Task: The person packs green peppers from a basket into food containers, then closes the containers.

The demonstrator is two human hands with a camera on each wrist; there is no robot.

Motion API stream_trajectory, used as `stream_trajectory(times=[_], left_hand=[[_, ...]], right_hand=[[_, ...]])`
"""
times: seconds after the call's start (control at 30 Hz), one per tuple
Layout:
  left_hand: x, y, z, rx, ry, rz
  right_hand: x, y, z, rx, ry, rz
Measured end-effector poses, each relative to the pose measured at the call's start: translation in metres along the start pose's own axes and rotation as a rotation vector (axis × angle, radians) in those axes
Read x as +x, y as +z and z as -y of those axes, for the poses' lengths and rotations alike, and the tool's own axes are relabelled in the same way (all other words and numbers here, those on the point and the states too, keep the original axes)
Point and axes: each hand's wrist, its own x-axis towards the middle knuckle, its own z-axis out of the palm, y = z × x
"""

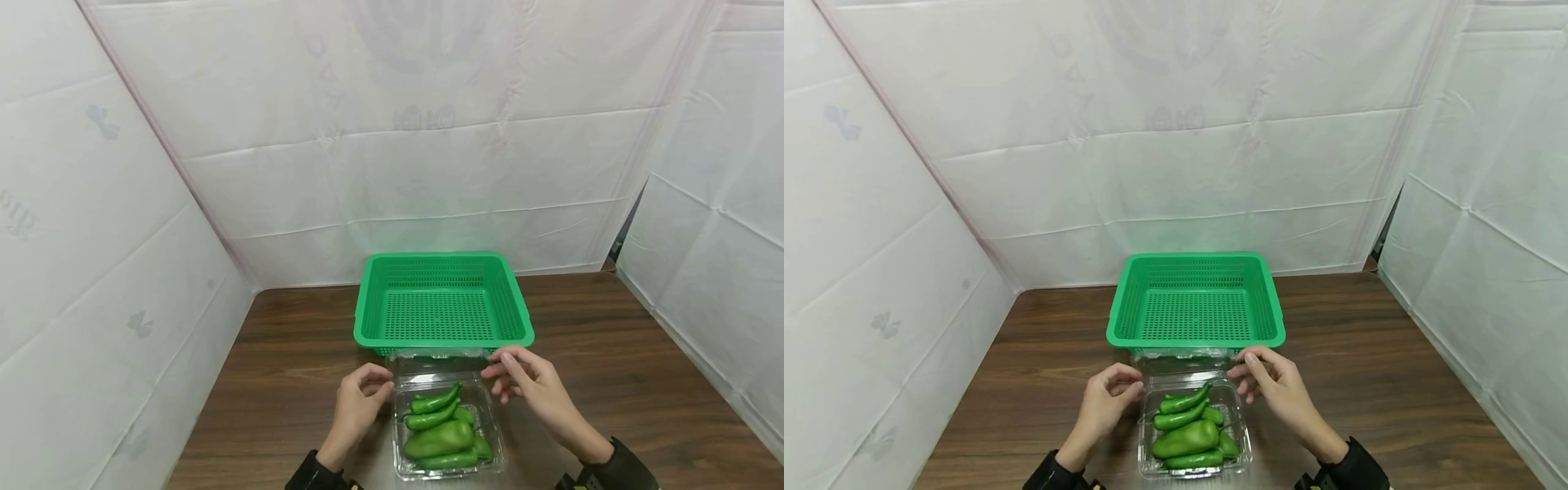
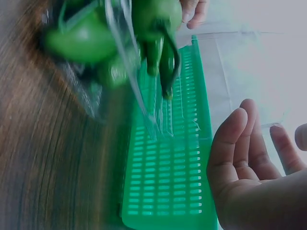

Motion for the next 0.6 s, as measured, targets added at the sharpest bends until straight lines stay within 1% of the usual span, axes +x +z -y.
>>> stream_trajectory(times=[0.1,0.2,0.27,0.37,0.47,0.6], left_hand=[[-0.005,-0.002,-0.001,-0.034,0.003,0.014],[-0.014,-0.005,-0.004,-0.052,-0.033,0.032],[-0.020,-0.007,-0.008,-0.041,-0.064,0.045],[-0.029,-0.008,-0.017,-0.027,-0.102,0.067],[-0.036,-0.007,-0.025,-0.036,-0.111,0.094],[-0.044,-0.004,-0.027,-0.068,-0.122,0.109]], right_hand=[[-0.003,0.002,0.001,-0.007,0.013,-0.011],[-0.007,0.006,0.005,-0.012,0.059,-0.042],[-0.010,0.008,0.006,-0.021,0.078,-0.053],[-0.014,0.009,0.004,-0.031,0.077,-0.055],[-0.017,0.009,0.001,-0.033,0.065,-0.043],[-0.021,0.010,0.000,-0.040,0.068,-0.040]])
